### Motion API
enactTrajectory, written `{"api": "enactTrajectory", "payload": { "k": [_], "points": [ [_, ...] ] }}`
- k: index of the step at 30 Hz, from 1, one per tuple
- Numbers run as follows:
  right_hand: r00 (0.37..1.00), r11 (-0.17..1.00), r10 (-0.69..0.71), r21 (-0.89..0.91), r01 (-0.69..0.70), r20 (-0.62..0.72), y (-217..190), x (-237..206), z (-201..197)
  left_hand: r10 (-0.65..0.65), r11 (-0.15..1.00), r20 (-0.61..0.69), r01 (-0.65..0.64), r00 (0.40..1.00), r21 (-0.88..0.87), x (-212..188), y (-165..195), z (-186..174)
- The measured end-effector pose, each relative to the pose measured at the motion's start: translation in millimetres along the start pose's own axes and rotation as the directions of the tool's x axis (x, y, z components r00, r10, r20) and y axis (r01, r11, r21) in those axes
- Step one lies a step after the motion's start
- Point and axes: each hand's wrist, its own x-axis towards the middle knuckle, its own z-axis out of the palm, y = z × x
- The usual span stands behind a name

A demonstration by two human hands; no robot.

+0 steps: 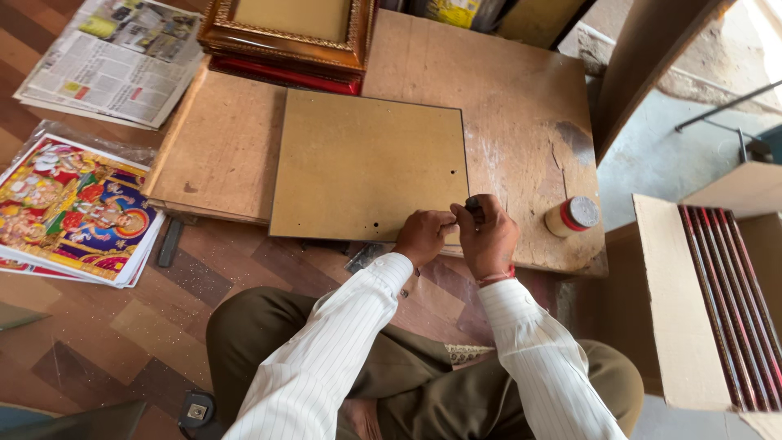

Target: The person sits on the floor at a low wooden bench and uses a small hand tool to bore holes through a square hardboard picture-frame backing, repositioning the board between holes and working around its edges.

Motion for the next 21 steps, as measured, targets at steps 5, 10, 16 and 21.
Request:
{"api": "enactTrajectory", "payload": {
  "k": [5, 10, 16, 21],
  "points": [
    [0.972, 0.978, -0.203, 0.068, 0.197, 0.114, 1, -2, -11, -0.033, 0.999, 0.032, 0.033, 0.999, -0.003, -1, 5, -3],
    [0.987, 0.988, -0.154, 0.022, 0.153, 0.044, 9, 4, -5, -0.032, 0.999, 0.031, 0.033, 0.999, -0.025, 0, 3, 0],
    [0.988, 0.989, -0.144, -0.038, 0.142, -0.052, 11, -1, 1, -0.004, 1.0, 0.023, 0.005, 1.0, -0.024, 0, 1, 0],
    [0.986, 0.995, -0.104, -0.01, 0.103, -0.128, 12, -3, 3, 0.043, 0.998, -0.023, -0.044, 0.999, -0.038, -1, -1, 1]
  ]
}}
